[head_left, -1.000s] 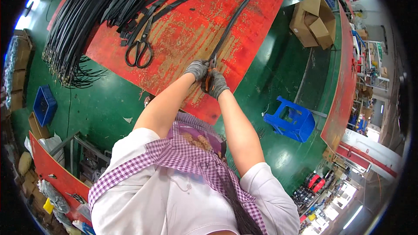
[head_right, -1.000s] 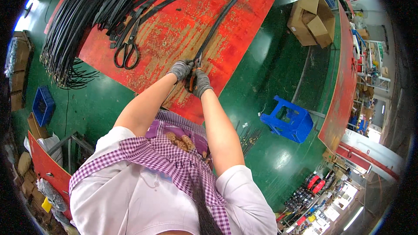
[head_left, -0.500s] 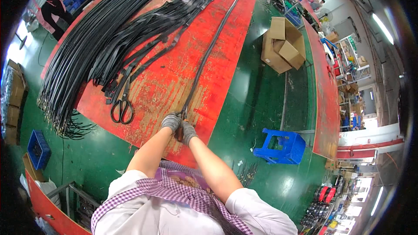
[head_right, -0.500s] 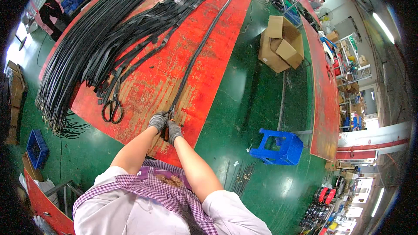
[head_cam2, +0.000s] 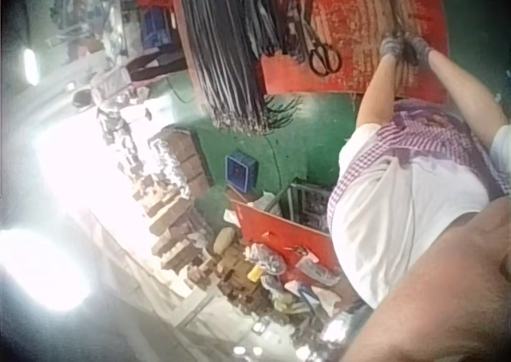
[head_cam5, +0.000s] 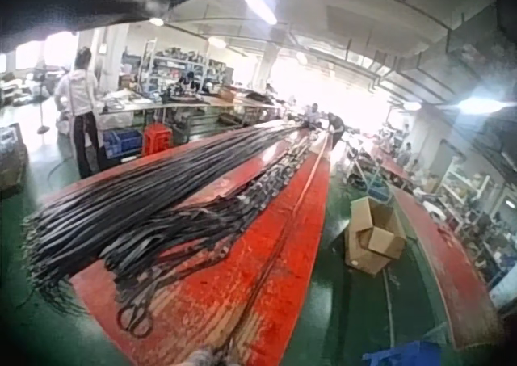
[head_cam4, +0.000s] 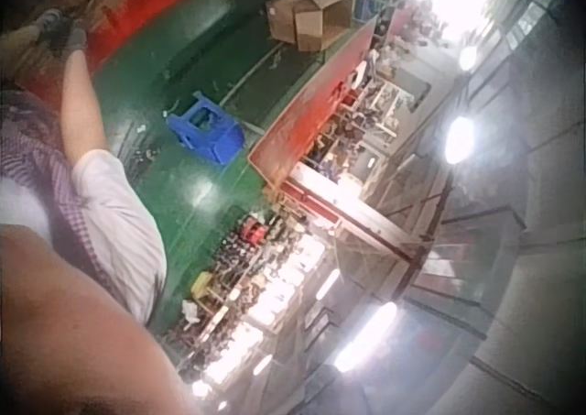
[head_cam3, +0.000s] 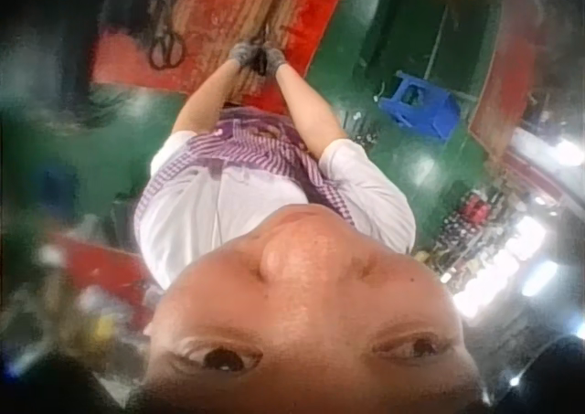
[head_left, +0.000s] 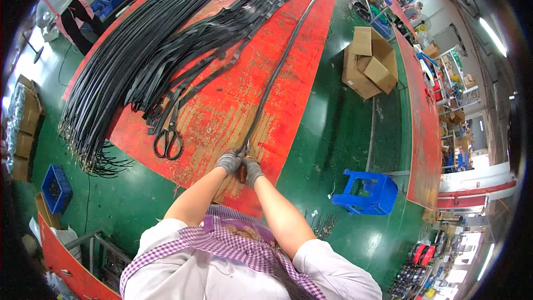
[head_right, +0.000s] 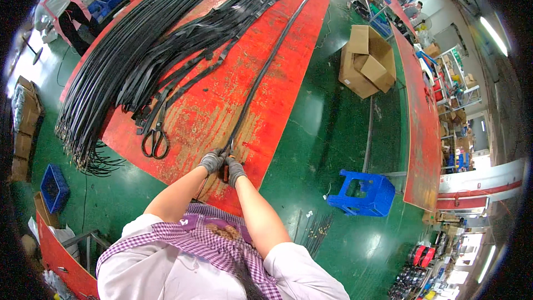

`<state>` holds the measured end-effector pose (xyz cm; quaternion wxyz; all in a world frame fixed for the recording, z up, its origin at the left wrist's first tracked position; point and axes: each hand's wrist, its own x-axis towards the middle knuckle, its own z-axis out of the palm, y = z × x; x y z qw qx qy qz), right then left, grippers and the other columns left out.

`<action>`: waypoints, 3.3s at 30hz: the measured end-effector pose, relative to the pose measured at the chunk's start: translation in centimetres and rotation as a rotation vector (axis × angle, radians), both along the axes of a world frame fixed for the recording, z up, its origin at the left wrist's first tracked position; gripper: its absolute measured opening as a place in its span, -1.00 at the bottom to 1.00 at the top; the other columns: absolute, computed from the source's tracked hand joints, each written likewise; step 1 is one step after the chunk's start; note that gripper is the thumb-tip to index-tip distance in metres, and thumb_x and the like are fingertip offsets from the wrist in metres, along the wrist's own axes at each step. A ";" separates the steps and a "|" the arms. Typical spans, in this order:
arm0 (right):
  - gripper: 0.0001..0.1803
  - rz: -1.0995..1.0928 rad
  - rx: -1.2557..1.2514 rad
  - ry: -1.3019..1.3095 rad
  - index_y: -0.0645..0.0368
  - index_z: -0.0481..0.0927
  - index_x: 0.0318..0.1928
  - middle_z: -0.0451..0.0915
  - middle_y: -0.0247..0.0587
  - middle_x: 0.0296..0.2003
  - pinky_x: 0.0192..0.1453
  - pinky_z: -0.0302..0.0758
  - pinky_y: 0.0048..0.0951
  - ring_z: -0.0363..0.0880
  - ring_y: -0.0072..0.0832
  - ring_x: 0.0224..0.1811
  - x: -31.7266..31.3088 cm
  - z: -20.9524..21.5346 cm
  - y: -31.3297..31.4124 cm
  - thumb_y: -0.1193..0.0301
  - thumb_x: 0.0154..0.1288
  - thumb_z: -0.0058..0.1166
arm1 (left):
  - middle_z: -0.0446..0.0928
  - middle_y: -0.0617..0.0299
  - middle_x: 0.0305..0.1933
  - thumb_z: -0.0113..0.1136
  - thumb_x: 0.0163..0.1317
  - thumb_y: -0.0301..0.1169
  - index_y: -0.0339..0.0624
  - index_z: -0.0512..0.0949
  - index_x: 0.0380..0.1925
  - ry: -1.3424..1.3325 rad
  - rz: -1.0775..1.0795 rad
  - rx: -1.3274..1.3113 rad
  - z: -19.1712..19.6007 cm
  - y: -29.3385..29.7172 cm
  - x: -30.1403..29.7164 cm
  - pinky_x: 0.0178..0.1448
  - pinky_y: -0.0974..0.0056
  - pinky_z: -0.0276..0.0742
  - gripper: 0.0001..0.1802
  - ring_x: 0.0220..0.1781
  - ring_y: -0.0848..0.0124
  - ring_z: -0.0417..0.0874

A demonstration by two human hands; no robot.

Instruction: The person strips the outer insulation from black cables using pliers and cuts them to length with scissors. They then gather the processed cables and place them on the floor.

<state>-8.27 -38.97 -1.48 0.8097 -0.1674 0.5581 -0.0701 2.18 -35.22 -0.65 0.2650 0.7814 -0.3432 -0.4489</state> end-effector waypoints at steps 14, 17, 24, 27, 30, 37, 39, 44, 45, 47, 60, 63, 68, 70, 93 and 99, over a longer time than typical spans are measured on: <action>-0.71 0.030 -0.103 0.050 0.03 0.33 -0.57 0.42 -0.29 -0.67 -0.67 0.43 -0.26 0.41 -0.35 -0.71 0.2 1.0 0.5 0.11 0.09 -0.19 | 0.45 0.28 -0.57 -0.08 0.08 -0.18 -0.22 0.42 -0.24 0.648 0.278 0.079 -1.0 17.5 -4.1 -0.36 0.40 0.33 -0.64 -0.54 0.51 0.40; -0.69 0.007 0.032 -0.021 0.08 0.33 -0.59 0.39 -0.27 -0.73 -0.72 0.37 -0.29 0.36 -0.35 -0.78 -0.4 -1.4 -0.5 0.12 0.07 -0.19 | 0.50 0.10 -0.44 -0.15 0.08 -0.06 -0.19 0.40 -0.21 0.379 -0.007 0.034 1.4 17.8 -3.0 -0.23 0.29 0.37 -0.55 -0.40 0.32 0.51; -0.74 0.017 -0.044 0.112 0.08 0.30 -0.60 0.35 -0.27 -0.74 -0.72 0.33 -0.28 0.32 -0.34 -0.77 1.5 0.4 0.2 0.19 0.05 -0.20 | 0.39 -0.06 -0.16 -0.24 0.05 0.03 -0.10 0.31 -0.08 -0.033 -0.370 0.151 3.6 20.9 -1.0 -0.06 0.14 0.30 -0.45 -0.12 0.08 0.41; -0.73 0.017 -0.098 0.113 0.07 0.29 -0.61 0.35 -0.27 -0.74 -0.73 0.31 -0.29 0.31 -0.34 -0.76 1.3 1.6 0.8 0.18 0.06 -0.21 | 0.40 -0.08 -0.18 -0.22 0.03 0.04 -0.09 0.31 -0.08 -0.064 -0.349 0.168 3.4 22.2 0.4 -0.09 0.14 0.31 -0.45 -0.15 0.04 0.42; -0.69 -0.014 -0.084 0.051 0.06 0.30 -0.60 0.36 -0.27 -0.74 -0.73 0.31 -0.28 0.33 -0.33 -0.76 0.8 1.8 0.8 0.12 0.08 -0.22 | 0.42 -0.02 -0.18 -0.18 0.00 0.04 -0.07 0.34 -0.10 -0.140 -0.372 0.233 5.5 22.2 1.7 -0.08 0.13 0.32 -0.46 -0.14 0.07 0.42; -0.67 -0.046 -0.145 0.118 0.03 0.31 -0.56 0.37 -0.26 -0.73 -0.74 0.33 -0.29 0.35 -0.33 -0.75 -0.4 1.0 0.2 0.06 0.09 -0.22 | 0.09 -0.01 0.14 -0.10 -0.09 0.01 -0.03 0.26 -0.02 -0.126 -0.563 0.546 -5.6 26.4 4.4 0.19 0.23 0.06 -0.40 0.19 0.24 0.11; -0.66 0.082 -0.107 0.119 0.03 0.31 -0.57 0.36 -0.25 -0.73 -0.72 0.34 -0.29 0.36 -0.33 -0.74 4.1 2.5 1.6 0.05 0.09 -0.23 | 0.25 -0.03 0.01 -0.17 -0.05 0.01 -0.10 0.29 -0.05 -0.298 -0.351 0.270 -14.6 34.5 6.1 0.06 0.19 0.21 -0.41 0.03 0.16 0.29; -0.61 0.019 -0.164 0.078 0.03 0.32 -0.61 0.38 -0.24 -0.72 -0.67 0.36 -0.26 0.36 -0.31 -0.73 1.0 1.4 1.1 0.00 0.08 -0.25 | 0.33 0.04 -0.04 -0.24 0.01 -0.05 -0.13 0.29 -0.06 -0.101 -0.653 0.516 -5.8 31.4 7.3 0.02 0.18 0.24 -0.46 0.00 0.16 0.35; -0.61 0.006 -0.142 0.063 0.03 0.31 -0.62 0.38 -0.22 -0.72 -0.69 0.35 -0.26 0.35 -0.31 -0.74 -0.6 -0.3 0.1 0.01 0.07 -0.25 | 0.36 0.03 -0.07 -0.24 0.01 -0.05 -0.13 0.32 -0.09 -0.125 -0.626 0.438 -2.5 29.6 7.2 0.01 0.18 0.26 -0.48 -0.04 0.15 0.37; -0.62 0.004 -0.160 0.064 0.03 0.30 -0.63 0.39 -0.20 -0.72 -0.72 0.34 -0.27 0.34 -0.31 -0.75 0.2 -1.2 0.3 0.03 0.07 -0.24 | 0.40 0.02 -0.13 -0.21 0.01 -0.07 -0.12 0.36 -0.15 -0.195 -0.519 0.262 2.2 27.4 6.7 -0.03 0.18 0.29 -0.52 -0.10 0.13 0.41; -0.63 -0.020 -0.194 0.159 0.05 0.32 -0.61 0.37 -0.23 -0.73 -0.74 0.33 -0.28 0.33 -0.31 -0.78 1.2 2.0 1.2 0.04 0.05 -0.22 | 0.37 0.01 -0.09 -0.04 -0.07 -0.13 -0.18 0.23 -0.04 -0.267 -0.396 -0.029 3.0 17.7 0.7 -0.02 0.17 0.28 -0.43 -0.03 0.14 0.37; -0.69 0.009 -0.218 0.238 0.03 0.32 -0.62 0.35 -0.26 -0.75 -0.75 0.32 -0.28 0.31 -0.35 -0.79 0.9 0.4 0.7 0.09 0.03 -0.18 | 0.41 0.06 -0.15 -0.04 -0.06 -0.17 -0.09 0.37 -0.17 -0.077 -0.660 0.093 2.8 16.3 0.0 -0.10 0.23 0.32 -0.57 -0.13 0.23 0.43; -0.78 0.023 -0.266 0.216 0.03 0.32 -0.62 0.33 -0.26 -0.77 -0.74 0.35 -0.26 0.33 -0.36 -0.79 -0.4 -1.8 -0.8 0.19 -0.03 -0.14 | 0.43 0.04 -0.19 -0.05 -0.05 -0.15 -0.15 0.41 -0.24 -0.174 -0.507 0.011 3.0 16.0 -3.2 -0.12 0.18 0.33 -0.60 -0.18 0.19 0.45; -0.76 -0.020 -0.160 0.156 0.00 0.26 -0.70 0.27 -0.32 -0.82 -0.81 0.24 -0.32 0.25 -0.38 -0.84 1.8 3.1 1.7 0.20 -0.04 -0.13 | 0.41 -0.02 -0.19 -0.04 -0.05 -0.14 -0.19 0.36 -0.20 -0.125 -0.338 0.098 5.9 15.8 -3.0 -0.06 0.15 0.29 -0.56 -0.10 0.14 0.40; -0.82 -0.033 -0.009 -0.018 0.08 0.36 -0.52 0.41 -0.18 -0.66 -0.62 0.42 -0.24 0.41 -0.29 -0.66 0.3 3.9 1.0 0.25 0.01 -0.16 | 0.42 -0.01 -0.15 -0.06 -0.02 -0.06 -0.14 0.34 -0.10 -0.021 -0.237 0.187 -1.6 23.8 2.3 -0.06 0.22 0.29 -0.48 -0.11 0.15 0.42; -0.77 -0.125 0.172 -0.257 0.24 0.40 -0.40 0.47 0.04 -0.47 -0.27 0.41 -0.06 0.45 -0.10 -0.42 -3.3 6.3 1.1 0.38 -0.09 -0.17 | 0.48 0.09 -0.27 -0.01 -0.02 -0.05 -0.11 0.42 -0.19 0.050 -0.299 0.040 3.0 22.7 3.0 -0.12 0.32 0.33 -0.54 -0.26 0.29 0.48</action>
